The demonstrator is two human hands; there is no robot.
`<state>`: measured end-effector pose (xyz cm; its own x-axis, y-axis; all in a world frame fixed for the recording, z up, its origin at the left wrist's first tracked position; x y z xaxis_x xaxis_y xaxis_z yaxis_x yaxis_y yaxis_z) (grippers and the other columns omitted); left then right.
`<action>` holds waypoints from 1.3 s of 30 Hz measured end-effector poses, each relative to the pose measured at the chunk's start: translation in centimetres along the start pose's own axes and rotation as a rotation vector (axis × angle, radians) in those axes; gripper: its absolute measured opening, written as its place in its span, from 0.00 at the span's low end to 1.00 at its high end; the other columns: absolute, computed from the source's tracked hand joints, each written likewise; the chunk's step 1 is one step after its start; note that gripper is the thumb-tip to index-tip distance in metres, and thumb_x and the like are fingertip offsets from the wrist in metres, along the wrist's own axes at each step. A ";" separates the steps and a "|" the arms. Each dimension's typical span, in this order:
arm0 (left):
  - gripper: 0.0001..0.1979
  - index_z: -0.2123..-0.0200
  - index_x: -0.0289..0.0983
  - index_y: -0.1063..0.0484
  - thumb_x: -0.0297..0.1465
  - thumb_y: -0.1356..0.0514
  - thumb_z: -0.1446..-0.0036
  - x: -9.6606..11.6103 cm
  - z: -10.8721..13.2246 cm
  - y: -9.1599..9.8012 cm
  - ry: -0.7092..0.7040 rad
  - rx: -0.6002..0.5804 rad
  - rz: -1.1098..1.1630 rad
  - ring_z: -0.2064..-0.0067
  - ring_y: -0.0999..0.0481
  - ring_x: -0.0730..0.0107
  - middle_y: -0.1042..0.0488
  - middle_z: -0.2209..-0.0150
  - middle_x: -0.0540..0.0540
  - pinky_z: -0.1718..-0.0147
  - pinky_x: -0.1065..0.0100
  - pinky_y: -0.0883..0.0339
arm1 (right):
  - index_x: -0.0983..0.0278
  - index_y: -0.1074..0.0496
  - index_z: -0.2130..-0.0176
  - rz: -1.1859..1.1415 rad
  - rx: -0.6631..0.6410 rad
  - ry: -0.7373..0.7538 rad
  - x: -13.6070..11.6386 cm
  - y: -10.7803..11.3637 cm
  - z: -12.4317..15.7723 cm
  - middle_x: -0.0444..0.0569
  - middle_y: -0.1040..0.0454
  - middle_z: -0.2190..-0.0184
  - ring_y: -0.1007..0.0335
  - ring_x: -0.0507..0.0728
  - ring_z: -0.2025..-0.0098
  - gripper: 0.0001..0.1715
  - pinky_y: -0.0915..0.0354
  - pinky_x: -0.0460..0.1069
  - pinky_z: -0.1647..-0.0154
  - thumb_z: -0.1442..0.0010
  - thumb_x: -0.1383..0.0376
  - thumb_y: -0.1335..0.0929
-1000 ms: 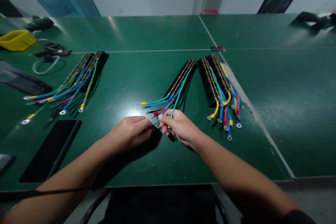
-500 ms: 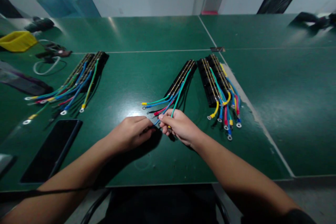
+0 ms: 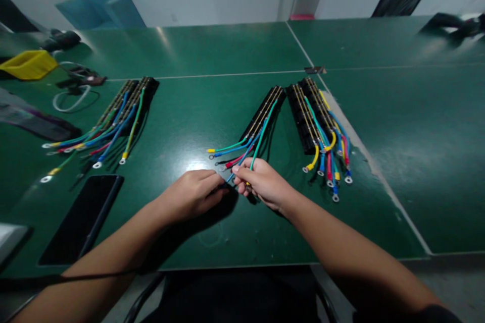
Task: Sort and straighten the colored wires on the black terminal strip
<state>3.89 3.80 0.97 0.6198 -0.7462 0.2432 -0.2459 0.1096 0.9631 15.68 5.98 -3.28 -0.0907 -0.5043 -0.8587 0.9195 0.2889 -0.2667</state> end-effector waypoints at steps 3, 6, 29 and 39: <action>0.08 0.65 0.33 0.31 0.30 0.49 0.38 0.0 0.0 -0.1 0.011 -0.015 -0.009 0.70 0.28 0.68 0.27 0.69 0.44 0.71 0.69 0.35 | 0.66 0.35 0.72 0.001 -0.006 0.004 0.0 0.0 0.0 0.41 0.32 0.81 0.37 0.45 0.82 0.17 0.42 0.40 0.84 0.45 0.58 0.28; 0.12 0.65 0.33 0.31 0.29 0.52 0.36 0.0 0.0 0.0 0.017 0.000 -0.028 0.71 0.28 0.69 0.27 0.70 0.44 0.71 0.69 0.36 | 0.66 0.35 0.72 0.005 -0.002 0.002 0.1 0.0 -0.1 0.41 0.31 0.79 0.37 0.45 0.82 0.17 0.42 0.40 0.84 0.46 0.57 0.27; 0.09 0.65 0.33 0.30 0.29 0.49 0.38 -0.2 -0.1 -0.1 0.009 0.047 0.031 0.70 0.26 0.69 0.25 0.69 0.44 0.71 0.70 0.35 | 0.66 0.34 0.71 0.023 -0.030 0.005 0.2 0.0 -0.3 0.41 0.31 0.80 0.36 0.45 0.82 0.16 0.41 0.40 0.84 0.44 0.58 0.28; 0.12 0.68 0.34 0.31 0.28 0.52 0.37 -0.2 -0.1 -0.2 0.013 0.049 0.041 0.73 0.28 0.71 0.27 0.73 0.46 0.73 0.71 0.37 | 0.66 0.34 0.72 0.048 -0.044 0.003 0.3 0.2 -0.4 0.42 0.31 0.81 0.37 0.45 0.82 0.15 0.41 0.40 0.83 0.43 0.58 0.29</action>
<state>3.84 3.99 0.73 0.6178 -0.7332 0.2841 -0.3071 0.1075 0.9456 15.62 6.23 -3.77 -0.0479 -0.4865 -0.8724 0.9051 0.3483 -0.2439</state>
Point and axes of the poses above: each hand's wrist, its own z-axis away from the middle knuckle, its own y-axis out of the back of the hand, x = y × z, the point moved 7 cm from there along -z, towards the middle knuckle
